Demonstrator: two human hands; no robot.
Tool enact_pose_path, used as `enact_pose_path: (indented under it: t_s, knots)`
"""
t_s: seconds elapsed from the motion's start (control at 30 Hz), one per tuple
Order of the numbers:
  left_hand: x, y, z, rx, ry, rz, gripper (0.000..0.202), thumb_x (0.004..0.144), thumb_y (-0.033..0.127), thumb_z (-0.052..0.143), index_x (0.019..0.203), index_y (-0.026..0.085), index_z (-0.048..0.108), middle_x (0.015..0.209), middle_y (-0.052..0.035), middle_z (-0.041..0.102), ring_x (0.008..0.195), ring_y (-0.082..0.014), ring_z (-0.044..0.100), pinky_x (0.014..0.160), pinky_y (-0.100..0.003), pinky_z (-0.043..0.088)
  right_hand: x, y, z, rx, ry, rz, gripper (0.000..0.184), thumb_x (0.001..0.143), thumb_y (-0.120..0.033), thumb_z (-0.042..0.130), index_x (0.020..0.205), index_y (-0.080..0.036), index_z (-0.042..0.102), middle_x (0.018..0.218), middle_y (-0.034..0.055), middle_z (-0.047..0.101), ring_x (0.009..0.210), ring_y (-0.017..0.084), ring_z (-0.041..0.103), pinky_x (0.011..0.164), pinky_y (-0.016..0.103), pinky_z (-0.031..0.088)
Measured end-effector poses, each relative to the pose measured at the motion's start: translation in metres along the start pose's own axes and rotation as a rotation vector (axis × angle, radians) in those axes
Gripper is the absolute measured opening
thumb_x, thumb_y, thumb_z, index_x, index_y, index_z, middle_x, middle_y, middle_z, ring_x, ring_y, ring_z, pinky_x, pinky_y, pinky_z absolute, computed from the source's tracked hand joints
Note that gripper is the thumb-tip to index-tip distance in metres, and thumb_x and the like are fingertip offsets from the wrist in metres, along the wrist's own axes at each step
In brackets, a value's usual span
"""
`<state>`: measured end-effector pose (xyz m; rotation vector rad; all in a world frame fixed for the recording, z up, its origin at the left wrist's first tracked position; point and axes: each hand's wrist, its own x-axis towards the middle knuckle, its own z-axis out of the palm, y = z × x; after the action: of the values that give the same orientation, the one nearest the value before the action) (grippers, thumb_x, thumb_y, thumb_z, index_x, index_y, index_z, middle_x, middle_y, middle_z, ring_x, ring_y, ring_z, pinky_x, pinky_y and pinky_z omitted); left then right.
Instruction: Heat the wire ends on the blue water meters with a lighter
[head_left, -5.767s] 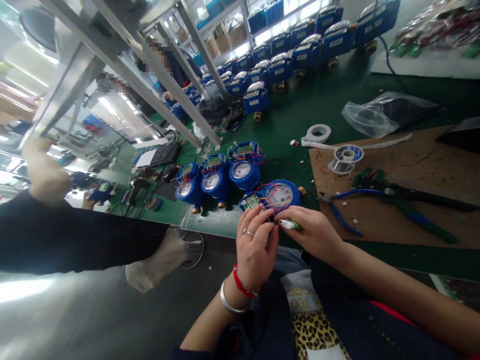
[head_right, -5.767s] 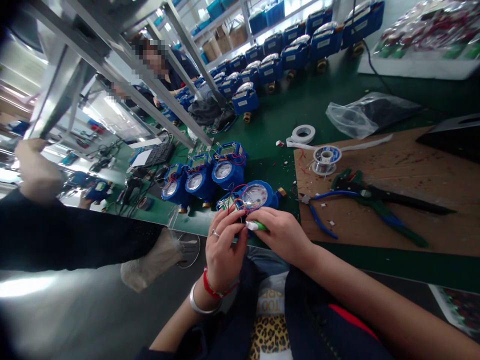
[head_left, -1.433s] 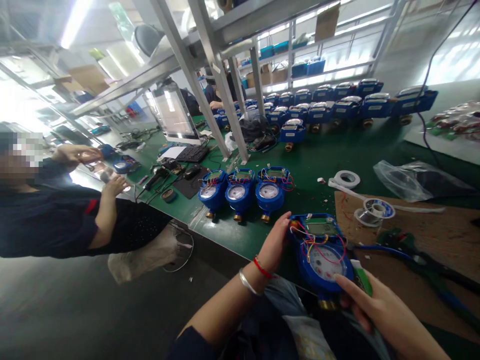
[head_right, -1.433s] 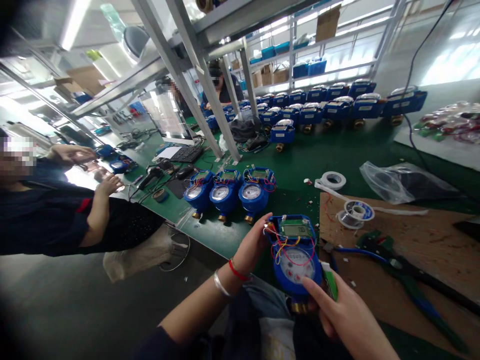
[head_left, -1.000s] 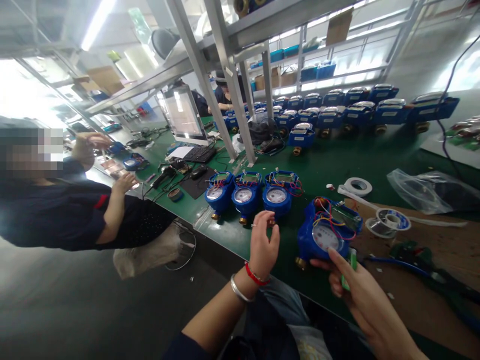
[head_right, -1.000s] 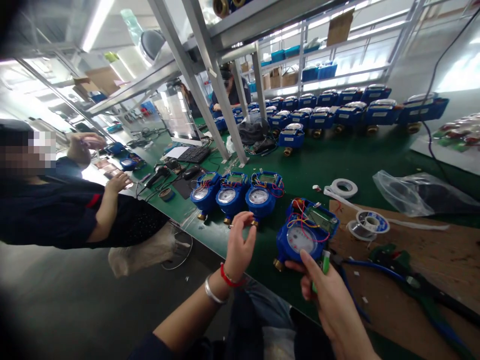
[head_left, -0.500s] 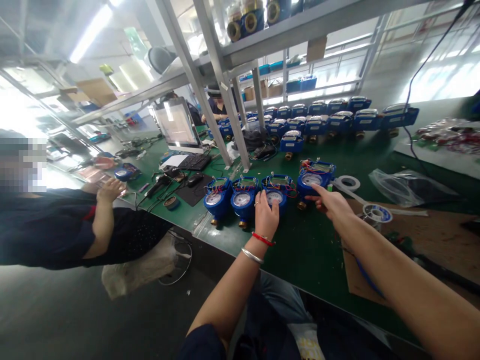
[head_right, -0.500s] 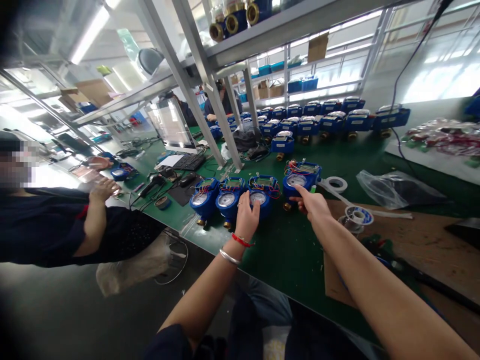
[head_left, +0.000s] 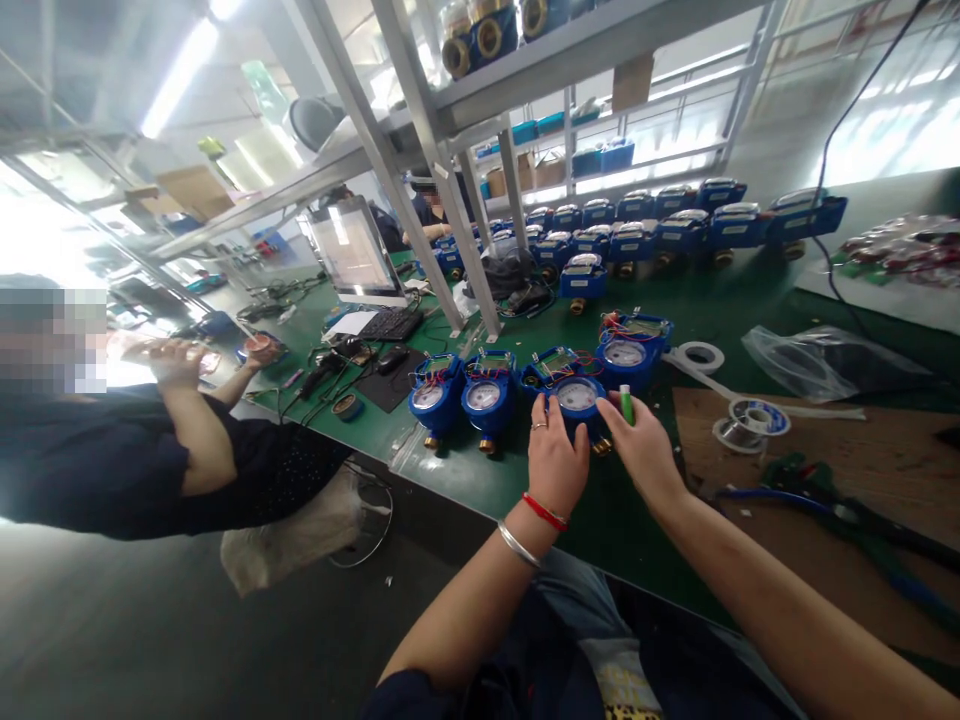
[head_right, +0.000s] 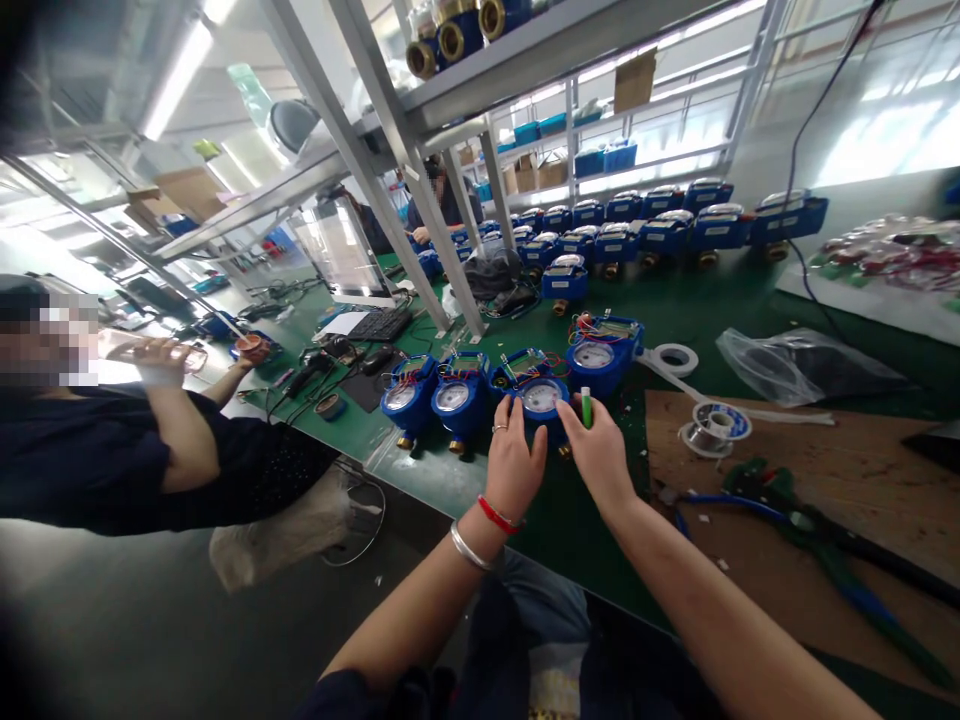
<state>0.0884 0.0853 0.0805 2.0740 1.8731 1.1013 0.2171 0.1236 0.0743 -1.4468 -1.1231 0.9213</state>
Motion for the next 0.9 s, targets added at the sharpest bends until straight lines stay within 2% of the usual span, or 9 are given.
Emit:
enact_pose_path:
  t_s: [0.07,0.13,0.2,0.3,0.47,0.63,0.83,0.9]
  knots:
    - [0.001,-0.001,-0.003,-0.008,0.015,0.026,0.052,0.094,0.035,0.043,0.138,0.007,0.040,0.147,-0.0231,0.036,0.140,-0.0313,0.033,0.112,-0.048,0.036,-0.002,-0.002,0.003,-0.110,-0.013,-0.069,0.059,0.071,-0.062,0.066,0.111,-0.017,0.063,0.109,0.0132,0.067,0.098,0.027,0.061,0.083,0.035,0.046]
    - [0.012,-0.007,-0.007,-0.004,0.044,0.046,0.046,0.094,0.028,0.041,0.135,0.008,0.043,0.145,-0.0219,0.039,0.140,-0.0295,0.034,0.112,-0.049,0.035,0.000,-0.003,0.005,-0.187,-0.029,-0.103,0.065,0.073,-0.063,0.063,0.119,-0.017,0.060,0.111,0.0143,0.066,0.102,0.030,0.061,0.089,0.038,0.044]
    - [0.028,-0.017,-0.010,0.009,0.074,0.036,0.045,0.094,0.024,0.039,0.136,0.007,0.041,0.144,-0.0221,0.042,0.140,-0.0285,0.033,0.114,-0.050,0.032,0.003,-0.001,0.005,-0.243,-0.037,-0.121,0.067,0.078,-0.064,0.057,0.125,-0.016,0.057,0.113,0.0155,0.066,0.103,0.031,0.061,0.090,0.039,0.044]
    - [0.049,-0.030,-0.008,0.021,0.077,-0.004,0.049,0.094,0.026,0.039,0.137,0.002,0.038,0.142,-0.0265,0.043,0.140,-0.0309,0.034,0.114,-0.052,0.029,0.004,0.003,0.004,-0.294,-0.043,-0.141,0.067,0.083,-0.065,0.050,0.129,-0.016,0.055,0.112,0.0160,0.067,0.102,0.031,0.062,0.088,0.038,0.045]
    - [0.054,-0.032,0.002,0.016,0.063,-0.042,0.047,0.093,0.027,0.040,0.133,0.001,0.044,0.143,-0.0266,0.041,0.140,-0.0318,0.031,0.115,-0.050,0.028,0.004,0.007,0.003,-0.336,-0.046,-0.174,0.064,0.087,-0.062,0.046,0.130,-0.015,0.054,0.111,0.0153,0.068,0.101,0.030,0.063,0.086,0.035,0.046]
    - [0.025,-0.016,-0.005,0.009,0.075,-0.113,0.044,0.093,0.023,0.038,0.133,0.005,0.045,0.142,-0.0243,0.041,0.138,-0.0315,0.034,0.113,-0.052,0.029,0.002,0.009,-0.001,-0.373,0.007,-0.184,0.057,0.091,-0.056,0.040,0.127,-0.014,0.055,0.110,0.0161,0.068,0.099,0.030,0.064,0.082,0.034,0.045]
    - [-0.054,0.020,-0.027,-0.034,0.003,-0.139,0.051,0.091,0.018,0.042,0.141,0.008,0.037,0.148,-0.0228,0.030,0.143,-0.0312,0.023,0.115,-0.052,0.028,0.005,0.007,-0.023,-0.452,-0.017,-0.186,0.043,0.094,-0.047,0.037,0.107,-0.018,0.065,0.094,0.0136,0.070,0.087,0.028,0.065,0.073,0.032,0.041]
    - [-0.073,0.027,-0.039,-0.040,-0.052,-0.116,0.051,0.091,0.020,0.046,0.141,0.012,0.038,0.149,-0.0208,0.030,0.142,-0.0312,0.026,0.115,-0.052,0.031,0.007,0.007,-0.030,-0.479,-0.047,-0.181,0.041,0.093,-0.048,0.038,0.102,-0.018,0.066,0.091,0.0131,0.071,0.084,0.028,0.064,0.071,0.031,0.040]
